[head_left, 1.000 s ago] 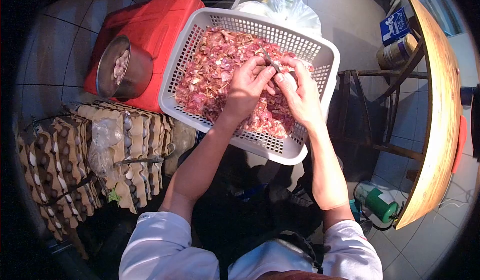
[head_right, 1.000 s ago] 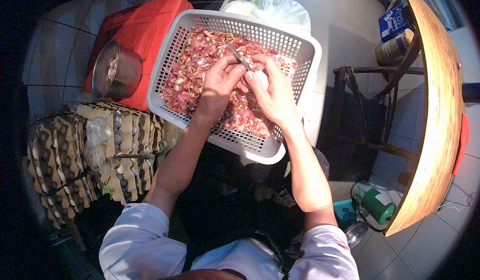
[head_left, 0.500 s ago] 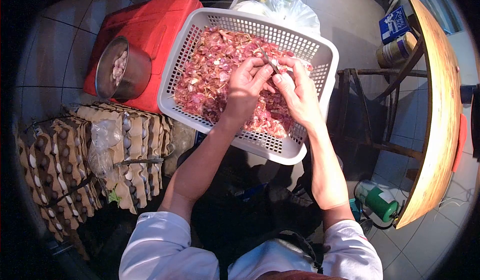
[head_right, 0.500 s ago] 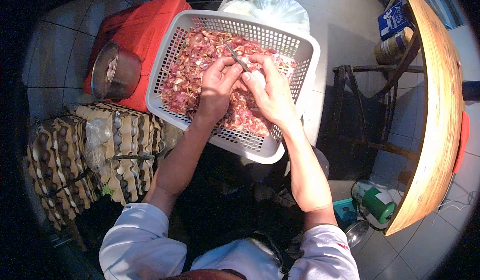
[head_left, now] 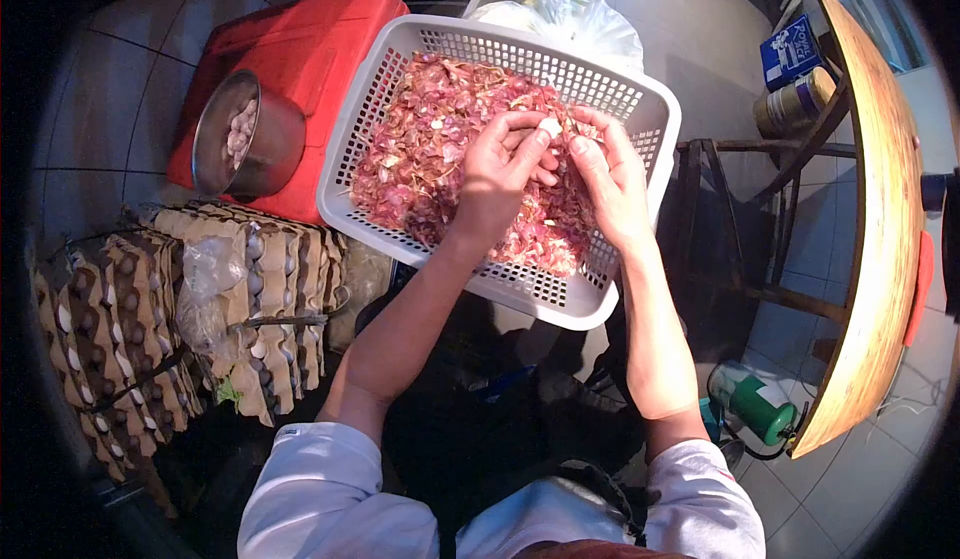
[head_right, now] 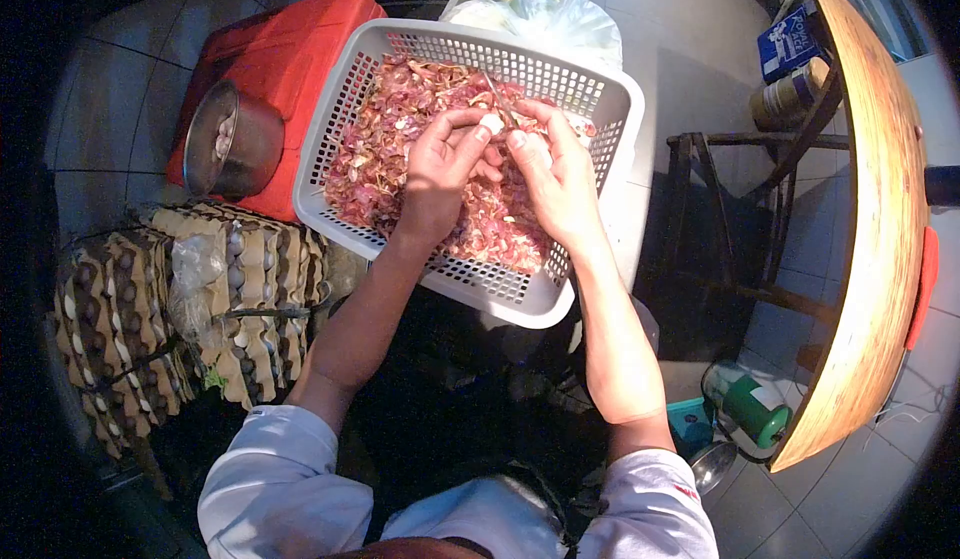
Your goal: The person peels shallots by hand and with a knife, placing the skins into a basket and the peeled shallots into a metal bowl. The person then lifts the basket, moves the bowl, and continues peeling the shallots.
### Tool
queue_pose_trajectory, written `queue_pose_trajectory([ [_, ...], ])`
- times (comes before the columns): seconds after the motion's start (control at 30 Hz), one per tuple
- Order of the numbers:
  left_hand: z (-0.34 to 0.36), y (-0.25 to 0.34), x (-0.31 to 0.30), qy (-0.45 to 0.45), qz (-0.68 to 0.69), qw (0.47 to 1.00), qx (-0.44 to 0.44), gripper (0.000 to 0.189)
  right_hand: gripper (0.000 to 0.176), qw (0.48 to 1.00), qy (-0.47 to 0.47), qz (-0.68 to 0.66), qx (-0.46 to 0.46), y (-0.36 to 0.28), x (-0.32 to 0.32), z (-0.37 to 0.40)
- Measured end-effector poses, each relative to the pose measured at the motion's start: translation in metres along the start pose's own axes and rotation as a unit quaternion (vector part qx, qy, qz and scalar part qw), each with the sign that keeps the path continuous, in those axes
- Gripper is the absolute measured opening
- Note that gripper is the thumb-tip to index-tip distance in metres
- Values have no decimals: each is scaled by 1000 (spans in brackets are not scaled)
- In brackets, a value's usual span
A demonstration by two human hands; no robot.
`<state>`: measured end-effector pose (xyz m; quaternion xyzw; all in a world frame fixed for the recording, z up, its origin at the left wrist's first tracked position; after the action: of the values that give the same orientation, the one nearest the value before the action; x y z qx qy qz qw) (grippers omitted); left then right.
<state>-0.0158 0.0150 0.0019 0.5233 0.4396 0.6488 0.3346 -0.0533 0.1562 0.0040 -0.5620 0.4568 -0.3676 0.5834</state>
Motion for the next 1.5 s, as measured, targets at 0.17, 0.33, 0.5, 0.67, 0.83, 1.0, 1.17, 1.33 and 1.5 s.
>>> queue_pose_trajectory([
  [0.17, -2, 0, -4, -11, 7, 1000, -1, 24, 35, 994, -18, 73, -75, -7, 2, 0],
  [0.33, -1, 3, -2, -7, -26, 999, 18, 23, 35, 996, -36, 67, -39, -16, 2, 2],
  [0.5, -1, -2, -6, -7, -48, 998, 30, 21, 33, 991, -25, 112, -76, -19, 2, 3],
  [0.67, 1, 3, -2, -15, -98, 995, 25, 21, 31, 997, -34, 63, -31, -7, -2, 0],
  [0.83, 3, 8, 2, -6, -94, 996, 8, 23, 33, 999, -25, 3, -21, -3, -4, -1],
  [1.0, 0, 2, -4, -13, -87, 995, 37, 23, 37, 996, -44, 64, -34, -13, 1, 3],
  [1.17, 1, 2, -5, 1, -92, 996, 19, 21, 35, 994, -31, 81, -68, -13, 2, 3],
  [1.33, 2, 3, -2, -8, -98, 995, 26, 24, 29, 998, -45, 39, -2, -7, -2, 2],
  [1.5, 2, 3, -1, -13, -106, 994, 33, 24, 27, 998, -18, -67, 11, 1, -3, -1],
])
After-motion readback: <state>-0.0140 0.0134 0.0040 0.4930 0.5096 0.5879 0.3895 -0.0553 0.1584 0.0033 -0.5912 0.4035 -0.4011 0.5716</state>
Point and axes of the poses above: each hand's wrist, its own z-axis away from the middle knuckle, its own x-axis out of the palm, y = z × x, the point moved 2 cm from there along -z, towards the middle knuckle, and after that the axes turned 4 degrees about z, right-handed, at the moved point
